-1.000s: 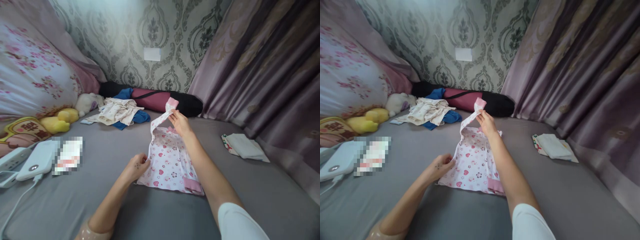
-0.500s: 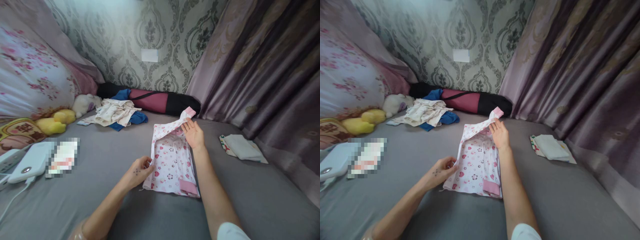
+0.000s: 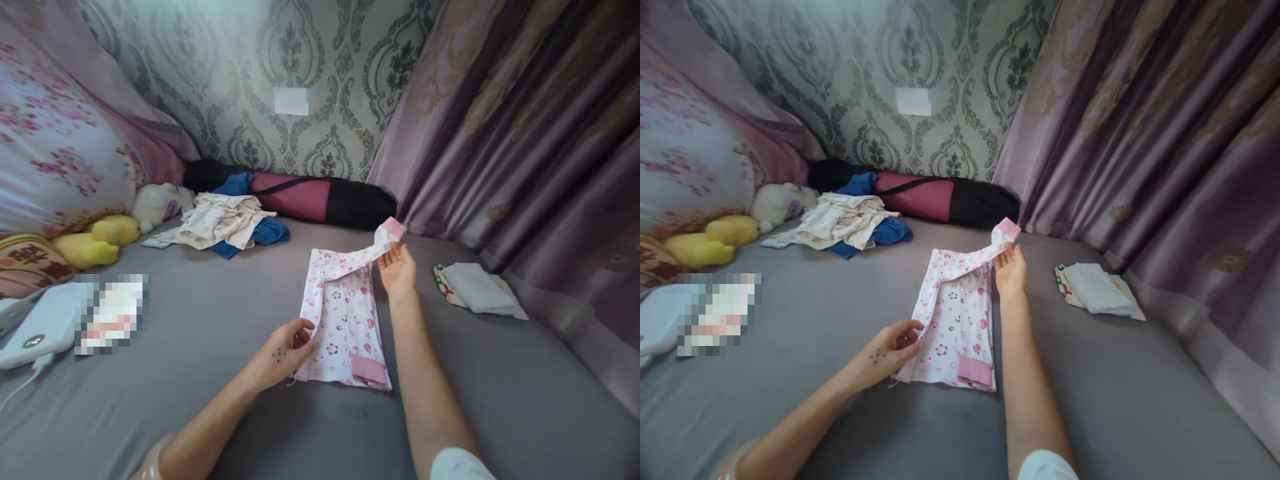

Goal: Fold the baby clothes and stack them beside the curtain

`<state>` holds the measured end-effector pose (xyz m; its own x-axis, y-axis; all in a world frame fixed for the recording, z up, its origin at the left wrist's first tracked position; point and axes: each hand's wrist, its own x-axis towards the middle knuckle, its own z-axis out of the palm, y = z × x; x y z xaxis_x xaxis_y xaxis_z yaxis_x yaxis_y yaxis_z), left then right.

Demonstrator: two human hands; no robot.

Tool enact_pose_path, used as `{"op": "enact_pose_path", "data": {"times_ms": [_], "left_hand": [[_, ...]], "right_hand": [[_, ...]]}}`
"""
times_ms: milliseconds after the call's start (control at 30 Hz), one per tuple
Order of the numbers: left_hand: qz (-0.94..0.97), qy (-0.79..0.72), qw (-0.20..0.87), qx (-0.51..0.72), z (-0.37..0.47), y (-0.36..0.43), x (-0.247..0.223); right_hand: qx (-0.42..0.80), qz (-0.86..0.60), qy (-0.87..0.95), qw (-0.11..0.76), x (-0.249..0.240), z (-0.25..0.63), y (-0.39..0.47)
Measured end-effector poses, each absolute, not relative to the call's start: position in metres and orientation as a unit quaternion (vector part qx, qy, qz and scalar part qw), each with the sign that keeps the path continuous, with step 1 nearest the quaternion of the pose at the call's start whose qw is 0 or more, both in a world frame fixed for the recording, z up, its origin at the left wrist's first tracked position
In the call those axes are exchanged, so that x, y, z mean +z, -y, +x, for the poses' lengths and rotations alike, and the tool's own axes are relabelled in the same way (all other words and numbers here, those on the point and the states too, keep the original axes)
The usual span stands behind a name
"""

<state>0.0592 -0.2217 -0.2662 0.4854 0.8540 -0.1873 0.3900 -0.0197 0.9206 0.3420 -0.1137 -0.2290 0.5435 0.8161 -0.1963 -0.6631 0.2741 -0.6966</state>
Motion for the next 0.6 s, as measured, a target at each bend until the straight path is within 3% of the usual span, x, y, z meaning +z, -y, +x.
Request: {"op": "enact_pose_path", "data": {"times_ms": [433,500,600], "left_hand": [[0.635,-0.407,0.607,0.251,0.065,0.228,-0.266],[0.680,-0.414,0.553,0.246,0.064,0.227,-0.267],[0.783,-0.413,0.390,0.254,0.061,0.225,-0.269]], "right_hand": [[0.440,-0.401,0.098,0.798,-0.237,0.352,0.111],[0.434,-0.420,0.084,0.792,-0.241,0.354,0.111],[0.422,-0.473,0.063,0.771,-0.247,0.359,0.110]]}}
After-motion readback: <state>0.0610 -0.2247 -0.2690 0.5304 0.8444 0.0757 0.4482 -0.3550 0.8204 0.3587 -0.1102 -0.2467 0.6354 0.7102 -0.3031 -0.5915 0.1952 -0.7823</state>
